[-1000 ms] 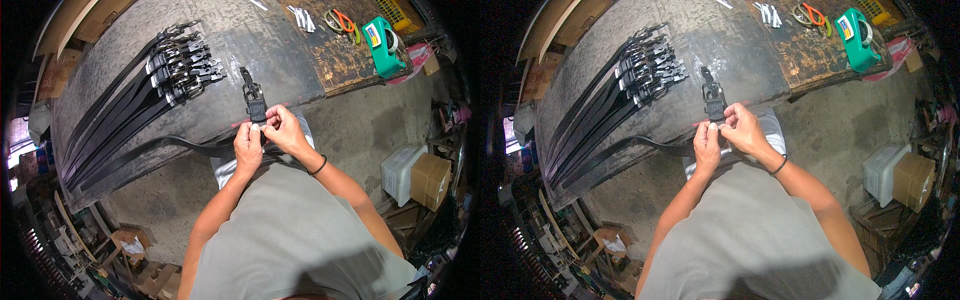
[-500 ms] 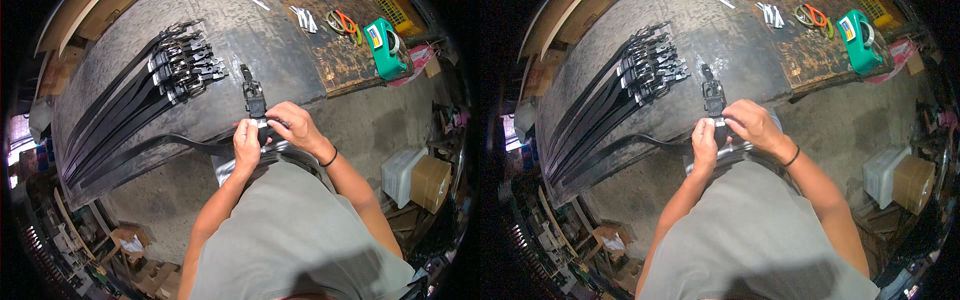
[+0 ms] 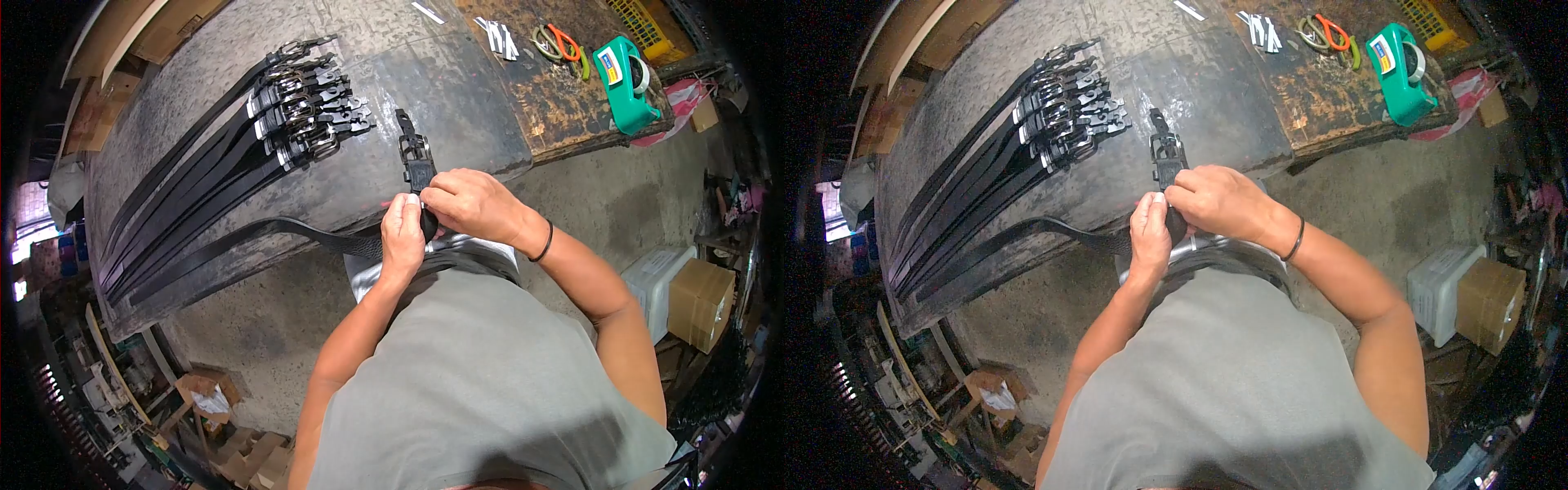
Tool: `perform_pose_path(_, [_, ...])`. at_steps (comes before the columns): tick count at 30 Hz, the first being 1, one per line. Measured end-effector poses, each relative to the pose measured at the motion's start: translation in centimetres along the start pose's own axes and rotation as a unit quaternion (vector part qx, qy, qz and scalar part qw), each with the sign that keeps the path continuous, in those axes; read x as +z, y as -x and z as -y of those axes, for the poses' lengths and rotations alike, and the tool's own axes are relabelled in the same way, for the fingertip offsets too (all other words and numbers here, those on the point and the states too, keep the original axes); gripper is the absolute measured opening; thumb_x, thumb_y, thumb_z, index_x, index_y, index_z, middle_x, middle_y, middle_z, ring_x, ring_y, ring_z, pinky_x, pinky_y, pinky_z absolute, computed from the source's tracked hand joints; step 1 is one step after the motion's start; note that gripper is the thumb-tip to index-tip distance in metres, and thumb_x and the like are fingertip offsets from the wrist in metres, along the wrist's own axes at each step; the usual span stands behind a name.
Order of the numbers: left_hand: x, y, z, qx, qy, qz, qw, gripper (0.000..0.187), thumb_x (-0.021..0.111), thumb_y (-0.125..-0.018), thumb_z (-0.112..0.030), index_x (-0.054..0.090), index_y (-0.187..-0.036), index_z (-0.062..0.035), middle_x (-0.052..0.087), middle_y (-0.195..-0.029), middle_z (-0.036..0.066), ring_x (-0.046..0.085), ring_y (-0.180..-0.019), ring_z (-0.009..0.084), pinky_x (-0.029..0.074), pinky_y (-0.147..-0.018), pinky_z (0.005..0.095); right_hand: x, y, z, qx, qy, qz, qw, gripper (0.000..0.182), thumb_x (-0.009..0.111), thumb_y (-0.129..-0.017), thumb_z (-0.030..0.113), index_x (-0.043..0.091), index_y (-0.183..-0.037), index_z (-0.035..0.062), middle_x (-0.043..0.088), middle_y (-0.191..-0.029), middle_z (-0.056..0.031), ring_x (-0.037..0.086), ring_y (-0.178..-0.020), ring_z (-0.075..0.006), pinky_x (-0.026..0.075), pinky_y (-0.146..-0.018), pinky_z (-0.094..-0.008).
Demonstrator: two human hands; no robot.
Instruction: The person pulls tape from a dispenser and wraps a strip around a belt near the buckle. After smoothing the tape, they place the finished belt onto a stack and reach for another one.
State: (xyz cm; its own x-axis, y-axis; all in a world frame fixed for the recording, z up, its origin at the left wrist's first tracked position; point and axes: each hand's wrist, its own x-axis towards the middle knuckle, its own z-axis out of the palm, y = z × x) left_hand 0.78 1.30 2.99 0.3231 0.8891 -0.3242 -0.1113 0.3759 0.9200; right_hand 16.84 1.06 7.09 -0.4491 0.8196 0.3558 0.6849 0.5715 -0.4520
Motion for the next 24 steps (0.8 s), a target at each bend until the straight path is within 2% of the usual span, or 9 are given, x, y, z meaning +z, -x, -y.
perform_pose_path(7, [0.4, 0.0, -0.4, -0.008, -0.014, -0.021, 1.000, 0.029, 0.038, -0.099, -0.022, 0.049, -0.083, -0.0008, 0.055, -0.067, 0.006, 0.057, -0.054, 0.0122, 0.047, -0.048, 0.0261, 0.3, 0.6, -0.3, 0.002, 0.006, 0.001, 1.000, 0.019, 0.066, -0.067, 0.004, 0.056, -0.083, 0.0050, 0.055, -0.077, -0.0069, 0.058, -0.072, -0.0263, 0.048, -0.065, -0.0356])
perform_pose_path(10, [0.4, -0.1, 0.0, -0.010, -0.020, -0.023, 0.999, 0.029, 0.039, -0.099, -0.023, 0.050, -0.085, -0.0007, 0.055, -0.069, 0.006, 0.058, -0.054, 0.0121, 0.049, -0.047, 0.0255, 0.4, 1.0, -0.3, 0.000, 0.031, -0.039, 0.999, 0.026, 0.071, -0.062, 0.012, 0.052, -0.081, 0.0078, 0.050, -0.074, -0.0059, 0.056, -0.070, -0.0253, 0.047, -0.063, -0.0362])
perform_pose_path(16, [0.3, -0.1, -0.9, -0.039, -0.003, -0.030, 0.999, 0.027, 0.040, -0.098, -0.026, 0.051, -0.090, -0.0030, 0.057, -0.074, 0.006, 0.059, -0.054, 0.0134, 0.051, -0.047, 0.0258, -0.1, 2.0, -1.0, 0.062, 0.063, -0.042, 0.995, 0.021, 0.067, -0.068, 0.007, 0.055, -0.086, 0.0066, 0.054, -0.079, -0.0070, 0.058, -0.073, -0.0258, 0.047, -0.064, -0.0366])
perform_pose_path(18, [0.3, -0.2, -0.6, -0.032, -0.002, -0.028, 0.999, 0.027, 0.040, -0.098, -0.026, 0.051, -0.090, -0.0030, 0.057, -0.074, 0.006, 0.058, -0.053, 0.0133, 0.052, -0.048, 0.0257, -0.2, 2.1, -0.7, 0.102, 0.003, -0.061, 0.993, 0.021, 0.068, -0.071, 0.002, 0.058, -0.090, 0.0035, 0.058, -0.082, -0.0086, 0.059, -0.073, -0.0274, 0.049, -0.065, -0.0360])
perform_pose_path(24, [0.5, 0.0, -0.6, -0.010, -0.003, -0.020, 1.000, 0.027, 0.038, -0.098, -0.023, 0.051, -0.087, -0.0021, 0.057, -0.075, 0.006, 0.058, -0.057, 0.0122, 0.053, -0.050, 0.0260, 0.5, 1.3, -0.3, 0.049, -0.037, -0.075, 0.995, 0.020, 0.069, -0.074, 0.005, 0.058, -0.090, 0.0025, 0.058, -0.078, -0.0103, 0.058, -0.070, -0.0279, 0.048, -0.063, -0.0362])
